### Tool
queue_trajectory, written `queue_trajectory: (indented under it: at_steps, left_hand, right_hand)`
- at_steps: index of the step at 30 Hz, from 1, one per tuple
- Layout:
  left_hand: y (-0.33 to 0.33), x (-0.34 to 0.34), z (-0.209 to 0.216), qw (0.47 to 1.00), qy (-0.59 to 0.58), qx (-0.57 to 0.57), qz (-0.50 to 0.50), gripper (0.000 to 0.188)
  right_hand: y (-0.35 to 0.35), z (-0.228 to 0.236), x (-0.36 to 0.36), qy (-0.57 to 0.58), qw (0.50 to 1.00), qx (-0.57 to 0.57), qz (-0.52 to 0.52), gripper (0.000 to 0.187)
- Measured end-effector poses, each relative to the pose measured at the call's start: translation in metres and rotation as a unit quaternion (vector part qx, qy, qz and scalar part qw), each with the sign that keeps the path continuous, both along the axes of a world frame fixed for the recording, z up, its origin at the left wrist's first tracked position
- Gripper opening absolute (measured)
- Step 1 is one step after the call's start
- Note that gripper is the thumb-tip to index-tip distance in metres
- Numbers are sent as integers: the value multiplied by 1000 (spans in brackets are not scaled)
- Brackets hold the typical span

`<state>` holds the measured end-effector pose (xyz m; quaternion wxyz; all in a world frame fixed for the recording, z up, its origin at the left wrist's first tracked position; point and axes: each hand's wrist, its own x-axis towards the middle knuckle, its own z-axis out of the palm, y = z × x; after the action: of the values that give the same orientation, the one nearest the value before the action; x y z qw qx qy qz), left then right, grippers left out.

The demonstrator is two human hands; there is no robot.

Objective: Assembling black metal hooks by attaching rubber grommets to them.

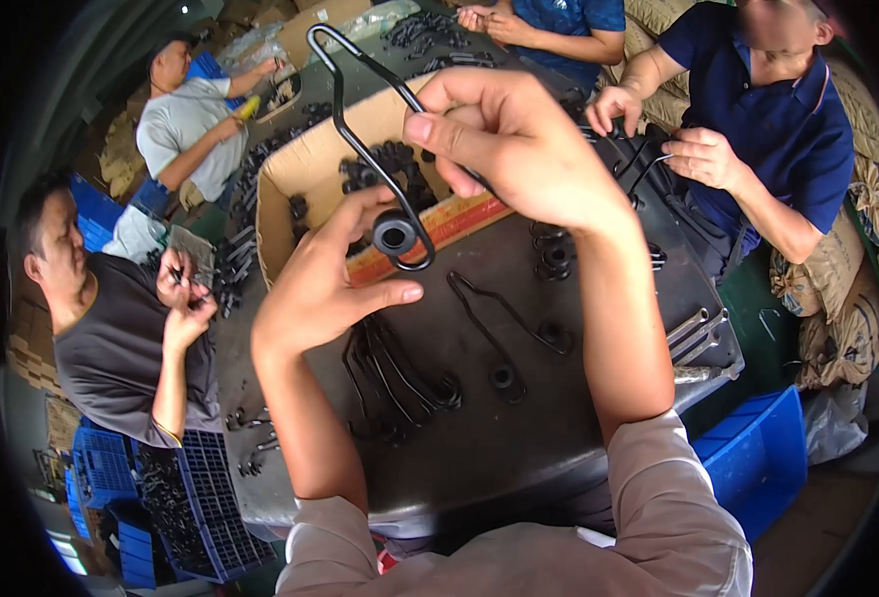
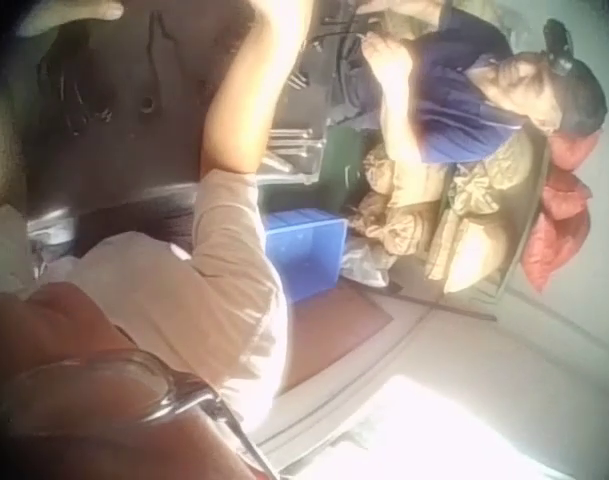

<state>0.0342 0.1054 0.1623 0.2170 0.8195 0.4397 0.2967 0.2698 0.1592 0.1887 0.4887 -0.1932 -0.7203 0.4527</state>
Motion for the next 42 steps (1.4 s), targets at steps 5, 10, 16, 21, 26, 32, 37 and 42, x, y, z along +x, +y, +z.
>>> queue_trajectory:
  at_steps: [5,10,16,21,26,32,37,42]
  left_hand:
    - [-6,-18,15,992,87,-59,73,76]
    - [-2,-28,12,994,79,-10,78,62]
    - [-6,-32,14,996,48,31,68,51]
    - [-22,-46,27,994,1,31,100,48]
    - [-28,-58,36,992,-2,55,114,50]
    - [-33,-67,33,988,-5,98,115,52]
    - [-35,-72,36,993,-17,50,105,55]
    - [-36,-72,35,990,-37,80,105,50]
  right_hand:
    - [-7,16,22,-257,966,4,-26,21]
    - [-7,6,6,-269,962,-27,-36,20]
    - [-17,7,-4,-105,992,-25,-68,22]
    - [-39,4,22,-82,991,-78,-68,21]
    - [-76,-47,31,-266,941,-199,-66,22]
    - [-77,-105,31,-357,901,-229,-86,28]
    - [-77,-106,14,-417,878,-186,-142,31]
    - [-84,-101,7,-553,791,53,-256,25]
